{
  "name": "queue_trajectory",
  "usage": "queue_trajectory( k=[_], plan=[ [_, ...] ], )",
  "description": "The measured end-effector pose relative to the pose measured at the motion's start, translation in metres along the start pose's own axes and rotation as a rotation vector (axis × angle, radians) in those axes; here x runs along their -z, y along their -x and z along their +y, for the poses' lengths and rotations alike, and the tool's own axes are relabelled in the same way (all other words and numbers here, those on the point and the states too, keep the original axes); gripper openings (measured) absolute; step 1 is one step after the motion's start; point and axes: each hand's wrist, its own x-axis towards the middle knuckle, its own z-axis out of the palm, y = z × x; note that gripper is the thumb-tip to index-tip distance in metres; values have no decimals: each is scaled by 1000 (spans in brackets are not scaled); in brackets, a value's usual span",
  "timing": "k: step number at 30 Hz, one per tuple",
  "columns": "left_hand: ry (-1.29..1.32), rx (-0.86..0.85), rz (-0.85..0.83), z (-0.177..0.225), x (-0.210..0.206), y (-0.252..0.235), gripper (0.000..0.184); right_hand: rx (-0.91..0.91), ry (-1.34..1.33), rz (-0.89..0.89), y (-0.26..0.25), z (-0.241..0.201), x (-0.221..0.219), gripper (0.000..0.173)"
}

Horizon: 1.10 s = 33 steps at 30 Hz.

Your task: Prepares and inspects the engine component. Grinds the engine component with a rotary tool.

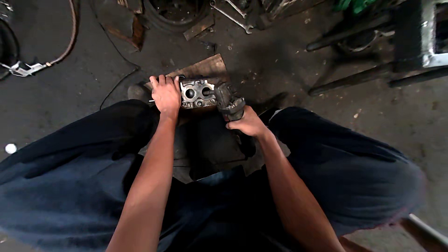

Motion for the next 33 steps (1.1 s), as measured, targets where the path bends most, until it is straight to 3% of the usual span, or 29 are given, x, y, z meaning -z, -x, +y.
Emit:
queue_trajectory(
  k=[33],
  plan=[
    [-9, -14, 7, -1, -1, 1, 55, 22, -99, 5, 9, 3, 1, 48]
  ],
)
